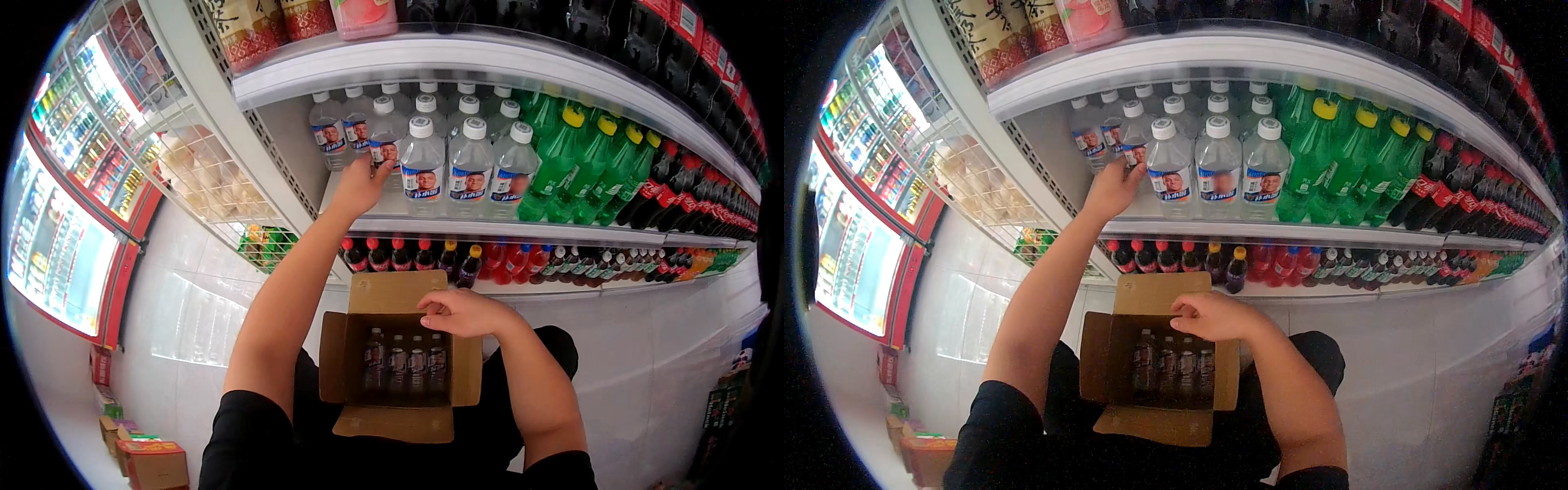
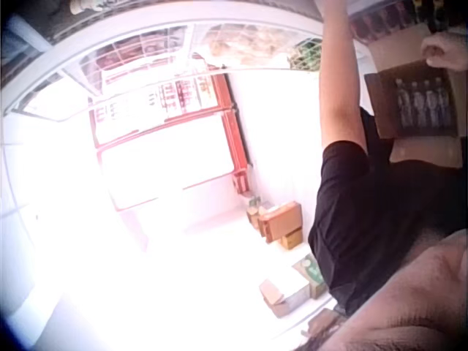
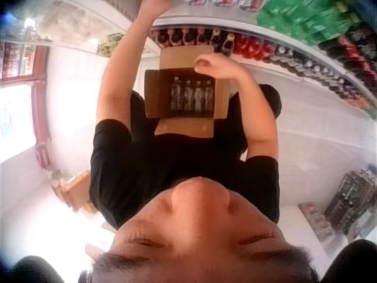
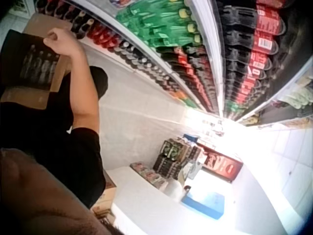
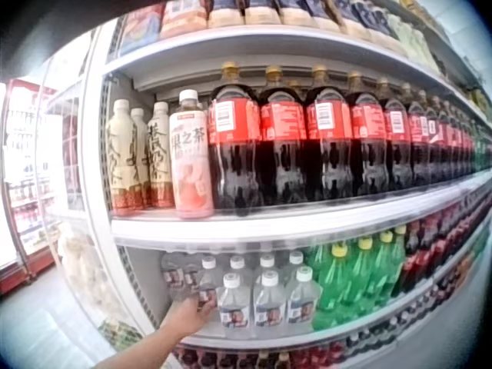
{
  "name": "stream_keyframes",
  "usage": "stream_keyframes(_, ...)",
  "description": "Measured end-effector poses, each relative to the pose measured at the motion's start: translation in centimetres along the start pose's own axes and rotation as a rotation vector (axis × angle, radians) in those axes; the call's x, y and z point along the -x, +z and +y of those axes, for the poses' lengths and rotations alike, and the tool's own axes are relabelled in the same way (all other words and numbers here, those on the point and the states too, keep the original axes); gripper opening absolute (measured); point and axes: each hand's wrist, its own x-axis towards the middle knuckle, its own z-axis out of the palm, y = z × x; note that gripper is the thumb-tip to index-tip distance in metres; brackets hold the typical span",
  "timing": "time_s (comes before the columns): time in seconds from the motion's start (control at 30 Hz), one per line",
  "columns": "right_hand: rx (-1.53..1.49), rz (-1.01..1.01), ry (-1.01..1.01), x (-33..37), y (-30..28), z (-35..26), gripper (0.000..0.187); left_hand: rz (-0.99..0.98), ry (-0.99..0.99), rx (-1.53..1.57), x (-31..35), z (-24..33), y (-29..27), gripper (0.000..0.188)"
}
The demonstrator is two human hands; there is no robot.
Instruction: The person sits on the floor in front of a commercial refrigerator and restocks a shelf with clear plastic water bottles. They take bottles one by one from a cardboard box on their lap and place them neatly in rows on the shelf until the box is empty.
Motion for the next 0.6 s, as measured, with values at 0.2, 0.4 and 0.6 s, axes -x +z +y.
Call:
stream_keyframes(0.2,0.157,0.031,-0.009,-0.1,0.7,0.8,0.048,0.6,0.481,0.062,8.5,-0.6,2.4,0.015)
stream_keyframes(0.4,0.577,-0.072,0.218,-0.2,2.2,1.0,0.047,-0.482,0.141,-0.217,23.0,-0.9,9.9,0.023)
stream_keyframes(0.6,0.544,-0.103,0.245,-0.9,3.4,0.1,0.046,-1.314,-0.065,-0.452,25.6,-8.9,15.6,0.06)
